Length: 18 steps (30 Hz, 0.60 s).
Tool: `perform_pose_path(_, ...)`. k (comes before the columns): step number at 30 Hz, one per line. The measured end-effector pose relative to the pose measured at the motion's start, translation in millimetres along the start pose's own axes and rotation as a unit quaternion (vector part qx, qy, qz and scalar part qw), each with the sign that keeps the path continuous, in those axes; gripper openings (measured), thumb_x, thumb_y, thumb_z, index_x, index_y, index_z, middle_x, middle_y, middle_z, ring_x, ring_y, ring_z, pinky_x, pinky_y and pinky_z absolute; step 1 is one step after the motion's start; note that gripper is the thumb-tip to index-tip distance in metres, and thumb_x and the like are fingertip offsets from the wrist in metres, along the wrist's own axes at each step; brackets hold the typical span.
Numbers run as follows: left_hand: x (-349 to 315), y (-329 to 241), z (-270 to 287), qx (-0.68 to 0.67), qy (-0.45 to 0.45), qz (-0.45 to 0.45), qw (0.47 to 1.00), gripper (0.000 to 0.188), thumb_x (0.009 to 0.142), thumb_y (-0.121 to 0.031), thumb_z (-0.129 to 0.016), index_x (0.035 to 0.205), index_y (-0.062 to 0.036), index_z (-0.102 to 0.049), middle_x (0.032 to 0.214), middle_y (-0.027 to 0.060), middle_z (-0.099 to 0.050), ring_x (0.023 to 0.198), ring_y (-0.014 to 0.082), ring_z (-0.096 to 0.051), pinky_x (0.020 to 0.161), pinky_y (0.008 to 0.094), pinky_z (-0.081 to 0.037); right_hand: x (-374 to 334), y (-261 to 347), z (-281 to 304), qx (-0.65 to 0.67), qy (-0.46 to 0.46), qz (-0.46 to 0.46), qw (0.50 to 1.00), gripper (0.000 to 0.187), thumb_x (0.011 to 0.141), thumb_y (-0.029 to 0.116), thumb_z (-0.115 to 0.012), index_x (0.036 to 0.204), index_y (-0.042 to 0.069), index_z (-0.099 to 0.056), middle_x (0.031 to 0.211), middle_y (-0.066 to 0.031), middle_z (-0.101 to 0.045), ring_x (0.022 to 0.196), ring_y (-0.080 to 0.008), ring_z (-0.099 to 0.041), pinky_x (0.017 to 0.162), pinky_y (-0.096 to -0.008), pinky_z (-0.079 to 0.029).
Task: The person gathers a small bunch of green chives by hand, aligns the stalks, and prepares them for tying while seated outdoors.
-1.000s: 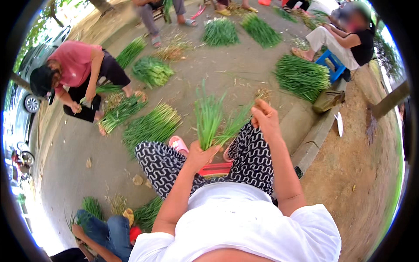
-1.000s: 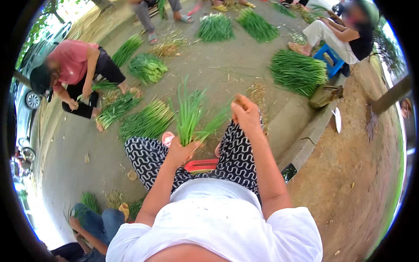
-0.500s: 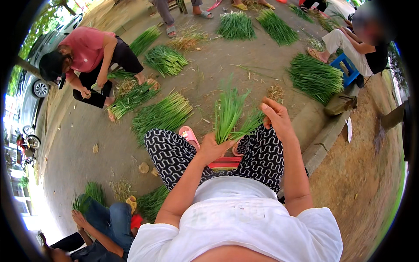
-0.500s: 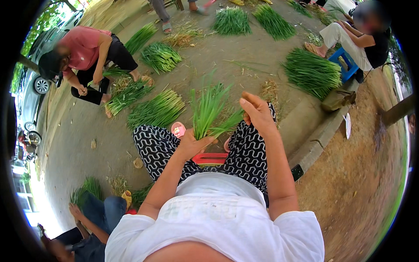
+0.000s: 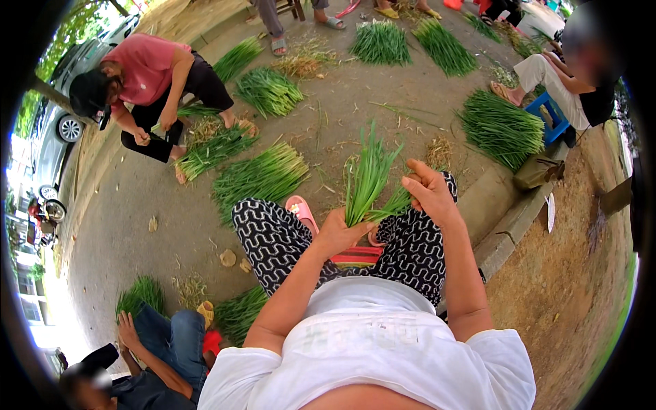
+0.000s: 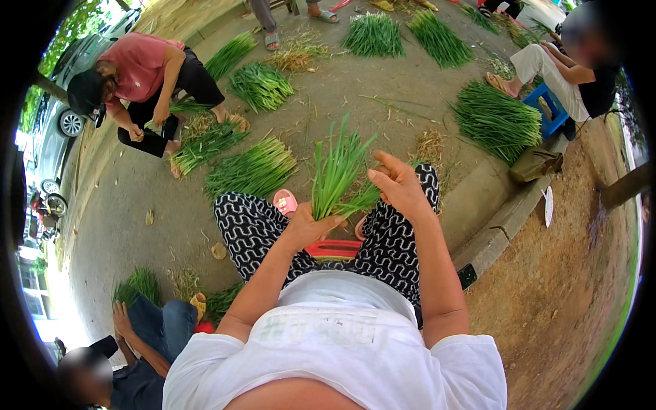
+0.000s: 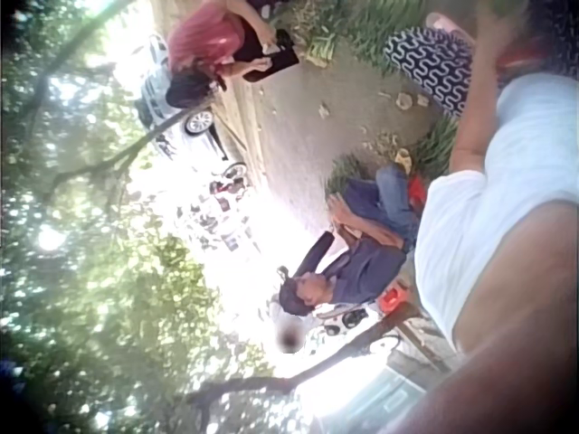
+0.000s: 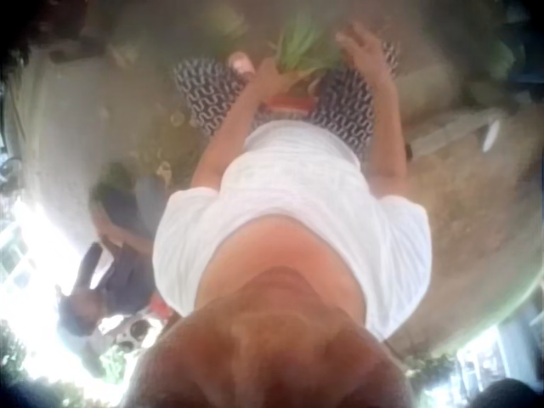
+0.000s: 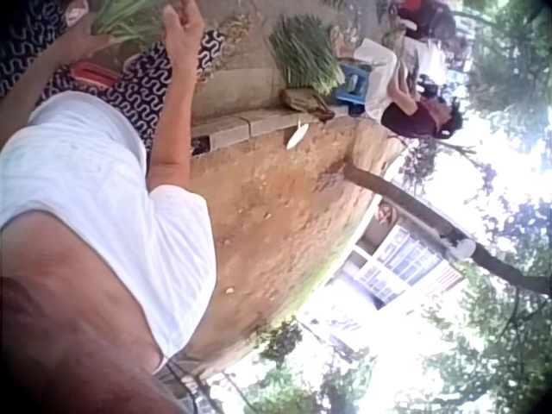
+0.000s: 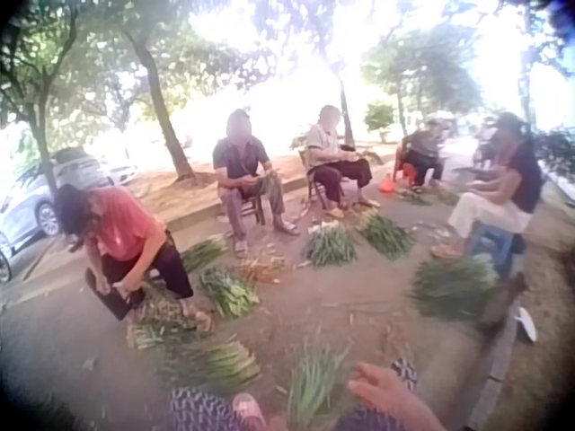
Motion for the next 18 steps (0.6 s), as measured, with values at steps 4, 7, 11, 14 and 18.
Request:
perform_pose_path(4,1,2,0,-0.012,-0.008,-0.001,1.0,0.015,0.08,-0.01,-0.059,0.092,-0.0003,-0.059,0.071,0.0046,-0.062,0.045,0.0051,-0.044,0.04,0.0194,-0.035,4,-6,4,-0.02,0.011,0.031,0.999,0.05,0.083,0.017,-0.058,0.124,-0.005,-0.039,0.077,-0.0043,-0.06,0.052,-0.0049,-0.044,0.044,-0.0217,-0.037)
perform_pose_path(7,3,7,-2,-0.035,-0.03,0.01,0.999,0.017,0.08,-0.012,-0.06,0.092,-0.0004,-0.058,0.071,0.0047,-0.062,0.046,0.0049,-0.044,0.04,0.0191,-0.035,9,-10,2,-0.21,-0.1,0.305,0.924,0.041,0.082,0.013,-0.056,0.119,0.001,-0.045,0.071,-0.0079,-0.06,0.05,-0.0149,-0.052,0.045,-0.0298,-0.04)
perform_pose_path(11,5,13,-1,-0.035,-0.042,-0.001,0.998,0.018,0.08,-0.013,-0.061,0.093,-0.0007,-0.058,0.071,0.0048,-0.062,0.045,0.0049,-0.043,0.039,0.0187,-0.033,-3,7,-15,-0.437,-0.166,0.33,0.82,0.028,0.078,0.008,-0.053,0.106,0.008,-0.051,0.072,-0.0137,-0.057,0.057,-0.0322,-0.054,0.048,-0.038,-0.043)
perform_pose_path(14,9,16,-4,-0.061,-0.065,-0.015,0.996,0.016,0.08,-0.013,-0.062,0.09,-0.0011,-0.059,0.07,0.0041,-0.062,0.043,0.0051,-0.042,0.038,0.019,-0.032,-2,7,-17,-0.459,-0.201,0.312,0.807,0.028,0.078,0.009,-0.053,0.106,0.007,-0.051,0.072,-0.0139,-0.058,0.056,-0.0323,-0.054,0.047,-0.0384,-0.042)
perform_pose_path(18,9,18,-7,0.028,-0.095,0.021,0.995,0.015,0.08,-0.013,-0.061,0.088,-0.0016,-0.06,0.066,0.0034,-0.06,0.042,0.0054,-0.042,0.037,0.0193,-0.032,9,-12,7,-0.389,-0.269,0.238,0.848,0.033,0.08,0.007,-0.052,0.112,0.001,-0.049,0.067,-0.0113,-0.055,0.054,-0.0216,-0.054,0.048,-0.0323,-0.042)
Point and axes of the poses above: each hand's wrist, its own x-axis towards the middle knuckle, its own z-axis out of the back of the hand, y = z × x, the point moved 4 cm from there along x, towards the middle knuckle
